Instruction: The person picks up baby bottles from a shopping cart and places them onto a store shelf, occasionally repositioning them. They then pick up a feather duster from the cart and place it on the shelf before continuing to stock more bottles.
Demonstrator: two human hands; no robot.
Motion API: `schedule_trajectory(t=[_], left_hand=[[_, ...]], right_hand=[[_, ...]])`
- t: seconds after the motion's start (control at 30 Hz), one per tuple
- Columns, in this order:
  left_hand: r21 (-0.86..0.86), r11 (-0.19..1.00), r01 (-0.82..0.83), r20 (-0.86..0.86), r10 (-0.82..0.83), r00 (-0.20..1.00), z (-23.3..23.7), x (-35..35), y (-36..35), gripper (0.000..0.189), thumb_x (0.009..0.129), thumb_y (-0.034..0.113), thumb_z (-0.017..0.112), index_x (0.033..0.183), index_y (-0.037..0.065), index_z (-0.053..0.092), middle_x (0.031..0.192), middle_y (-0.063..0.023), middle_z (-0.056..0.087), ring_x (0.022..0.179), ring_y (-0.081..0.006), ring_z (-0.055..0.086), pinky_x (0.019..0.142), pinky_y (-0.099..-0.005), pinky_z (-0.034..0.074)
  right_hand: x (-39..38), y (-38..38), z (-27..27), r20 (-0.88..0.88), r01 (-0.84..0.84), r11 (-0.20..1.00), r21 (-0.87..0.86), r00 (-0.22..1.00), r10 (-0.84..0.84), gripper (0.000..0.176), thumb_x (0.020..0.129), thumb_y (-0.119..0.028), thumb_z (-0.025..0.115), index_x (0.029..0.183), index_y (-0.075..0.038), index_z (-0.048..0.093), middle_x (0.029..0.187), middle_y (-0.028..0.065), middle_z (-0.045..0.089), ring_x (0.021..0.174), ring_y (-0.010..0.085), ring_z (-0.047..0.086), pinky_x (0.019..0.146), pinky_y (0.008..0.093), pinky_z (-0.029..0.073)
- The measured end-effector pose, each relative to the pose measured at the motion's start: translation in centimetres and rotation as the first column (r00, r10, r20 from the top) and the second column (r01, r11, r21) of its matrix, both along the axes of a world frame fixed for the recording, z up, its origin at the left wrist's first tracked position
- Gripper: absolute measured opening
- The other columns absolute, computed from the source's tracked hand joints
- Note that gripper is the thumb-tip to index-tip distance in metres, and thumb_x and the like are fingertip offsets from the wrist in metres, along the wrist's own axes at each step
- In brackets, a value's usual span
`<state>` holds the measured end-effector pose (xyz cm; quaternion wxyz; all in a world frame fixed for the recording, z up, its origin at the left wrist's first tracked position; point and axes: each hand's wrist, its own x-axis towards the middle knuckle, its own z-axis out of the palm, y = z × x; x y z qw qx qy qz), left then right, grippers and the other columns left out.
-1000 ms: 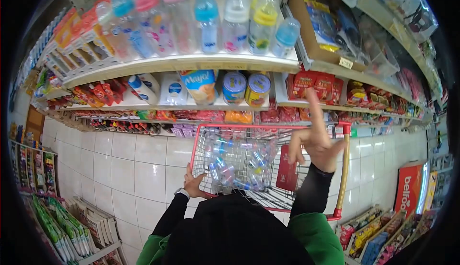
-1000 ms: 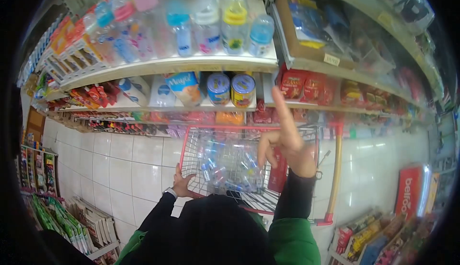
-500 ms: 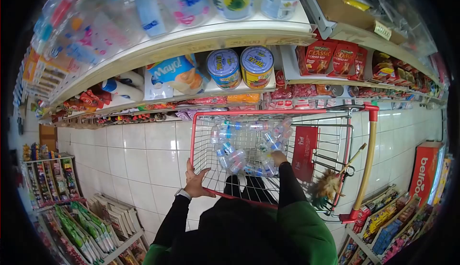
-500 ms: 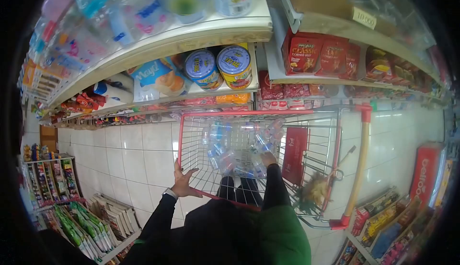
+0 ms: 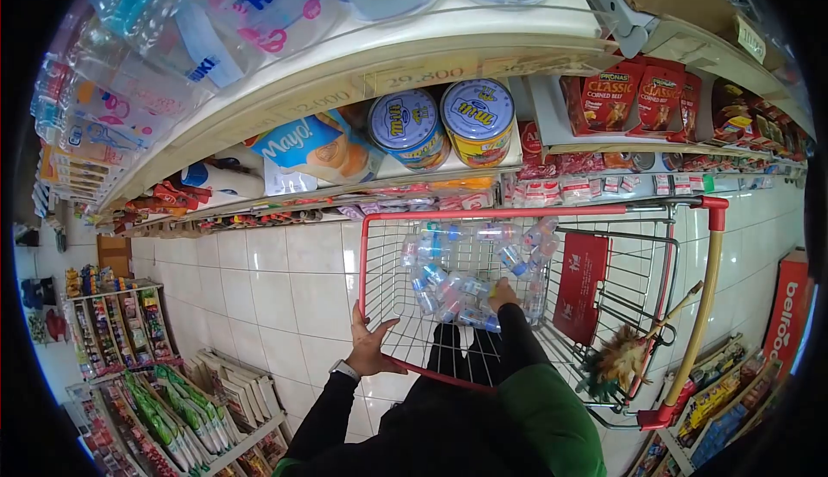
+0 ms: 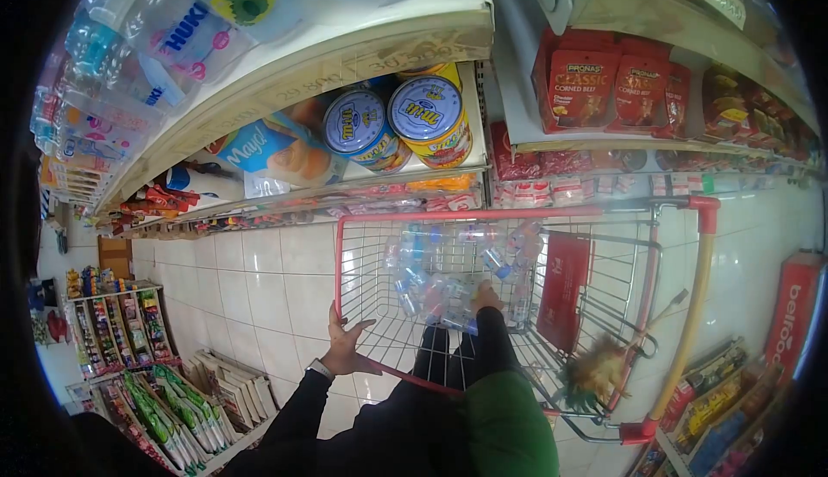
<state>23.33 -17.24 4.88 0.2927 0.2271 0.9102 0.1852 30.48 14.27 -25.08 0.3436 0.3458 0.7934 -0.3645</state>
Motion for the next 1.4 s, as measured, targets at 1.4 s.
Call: schedule_trajectory(t=[1.4], left_hand=[[0.139, 0.988, -0.070, -0.012, 0.072, 0.997, -7.7, 0.7, -3.6, 0.073, 0.068, 0.047, 0.084, 0.133, 0.029, 0.057, 0.152, -0.0353, -0.017, 0.130, -0.0629, 0.024, 0.112, -0.0523, 0.030]], right_hand=[[-3.7, 0.6, 64.1, -0.768, -0.381, 0.686, -0.620, 0.116, -0.630, 0.048, 0.088, -0.008, 0.071, 0.128, -0.003, 0.046, 0.112, 0.0051, 0.060, 0.103, 0.0128, 0.059, 0.090, 0.0291, 0.050]])
